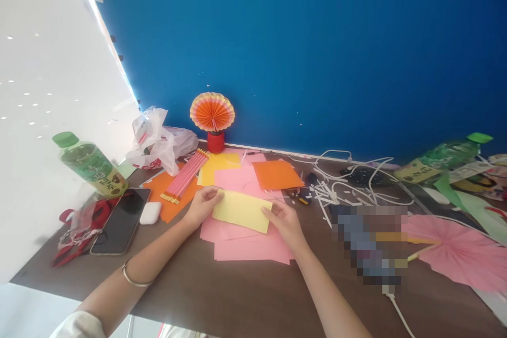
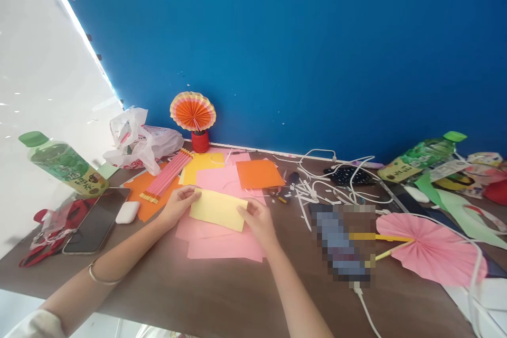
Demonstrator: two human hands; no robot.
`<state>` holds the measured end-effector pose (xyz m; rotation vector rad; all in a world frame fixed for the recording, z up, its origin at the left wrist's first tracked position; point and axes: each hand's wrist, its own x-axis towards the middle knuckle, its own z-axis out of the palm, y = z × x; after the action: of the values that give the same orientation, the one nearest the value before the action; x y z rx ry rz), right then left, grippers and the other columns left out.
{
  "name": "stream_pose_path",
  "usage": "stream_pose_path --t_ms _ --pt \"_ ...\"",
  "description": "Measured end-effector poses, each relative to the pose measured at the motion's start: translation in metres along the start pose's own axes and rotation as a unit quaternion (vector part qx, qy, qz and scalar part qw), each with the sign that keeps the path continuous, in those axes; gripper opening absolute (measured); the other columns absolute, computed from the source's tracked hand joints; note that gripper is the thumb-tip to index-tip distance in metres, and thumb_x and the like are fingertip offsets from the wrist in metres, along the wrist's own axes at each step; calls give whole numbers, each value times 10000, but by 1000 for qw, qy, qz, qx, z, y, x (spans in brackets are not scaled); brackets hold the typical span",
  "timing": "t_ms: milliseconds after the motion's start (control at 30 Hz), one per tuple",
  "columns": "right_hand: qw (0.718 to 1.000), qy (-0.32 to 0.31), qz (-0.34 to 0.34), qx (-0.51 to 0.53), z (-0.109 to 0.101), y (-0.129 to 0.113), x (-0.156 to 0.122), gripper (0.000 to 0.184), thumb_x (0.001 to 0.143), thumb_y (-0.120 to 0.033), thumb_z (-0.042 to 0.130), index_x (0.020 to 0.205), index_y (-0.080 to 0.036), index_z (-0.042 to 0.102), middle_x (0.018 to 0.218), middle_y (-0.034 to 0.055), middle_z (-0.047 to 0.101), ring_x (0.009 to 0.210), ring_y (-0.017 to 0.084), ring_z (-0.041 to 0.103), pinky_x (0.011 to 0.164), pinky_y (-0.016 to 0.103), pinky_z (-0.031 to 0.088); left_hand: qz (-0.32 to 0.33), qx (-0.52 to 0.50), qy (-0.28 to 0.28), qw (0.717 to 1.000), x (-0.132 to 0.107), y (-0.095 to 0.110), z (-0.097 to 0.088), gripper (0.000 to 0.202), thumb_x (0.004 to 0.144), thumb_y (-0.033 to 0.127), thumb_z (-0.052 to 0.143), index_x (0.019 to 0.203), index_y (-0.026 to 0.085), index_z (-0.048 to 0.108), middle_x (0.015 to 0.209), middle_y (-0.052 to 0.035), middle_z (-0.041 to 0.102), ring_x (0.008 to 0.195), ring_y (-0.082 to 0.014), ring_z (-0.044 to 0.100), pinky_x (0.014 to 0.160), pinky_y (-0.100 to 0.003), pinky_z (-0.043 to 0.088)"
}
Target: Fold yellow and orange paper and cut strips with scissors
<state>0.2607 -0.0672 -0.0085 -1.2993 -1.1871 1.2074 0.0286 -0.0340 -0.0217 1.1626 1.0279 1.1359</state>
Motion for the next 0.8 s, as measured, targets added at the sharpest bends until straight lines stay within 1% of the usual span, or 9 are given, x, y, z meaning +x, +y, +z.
stream_pose_path --t_ms 167,333,433,533,600,667,800 --pt "1000 4 -7 -7 0 -3 -2 347 624 -449 708 845 -183 674 912 79 686 860 245 623 756 338 493 -10 -13 -4 1000 0 0 0 246 665 364 701 769 152 633 781 -27 666 740 -154 615 703 -244 456" --pt "999 -26 -16 -12 1 -5 -4 365 645 -447 692 897 -185 660 907 79 680 840 235 619 726 333 494 -14 -6 -6 1000 -1 3 1 226 671 349 698 754 150 629 762 -22 655 709 -143 609 677 -234 453" --pt "999 1 -29 -30 3 -5 -4 345 643 -461 687 860 -195 653 907 72 671 834 221 612 706 314 492 -5 -2 -15 1000 -1 3 2 203 676 331 696 745 152 630 790 -19 649 723 -138 605 684 -228 451" --pt "998 23 -34 -45 4 -5 -4 318 649 -475 674 779 -186 646 850 73 668 806 214 610 698 311 490 -3 8 -32 999 -3 2 2 187 703 333 671 753 155 640 797 -21 652 743 -141 605 690 -227 450" --pt "998 28 -29 -47 4 -5 -3 317 646 -474 676 765 -181 646 836 77 670 808 220 613 705 318 489 -9 15 -37 999 -3 2 1 192 722 343 651 764 156 648 780 -23 657 733 -143 605 684 -231 449" --pt "999 29 -19 -35 3 -5 -3 327 632 -462 692 795 -182 652 857 82 674 831 229 617 714 323 490 -10 17 -34 999 -4 2 1 199 731 351 641 772 158 651 769 -24 662 722 -147 606 680 -236 452" --pt "1000 19 -2 -7 0 -5 -3 308 602 -426 728 777 -183 658 857 83 679 826 228 622 718 324 492 1 7 -30 1000 -3 2 1 206 723 351 651 801 160 654 842 -40 672 772 -162 618 719 -252 465"
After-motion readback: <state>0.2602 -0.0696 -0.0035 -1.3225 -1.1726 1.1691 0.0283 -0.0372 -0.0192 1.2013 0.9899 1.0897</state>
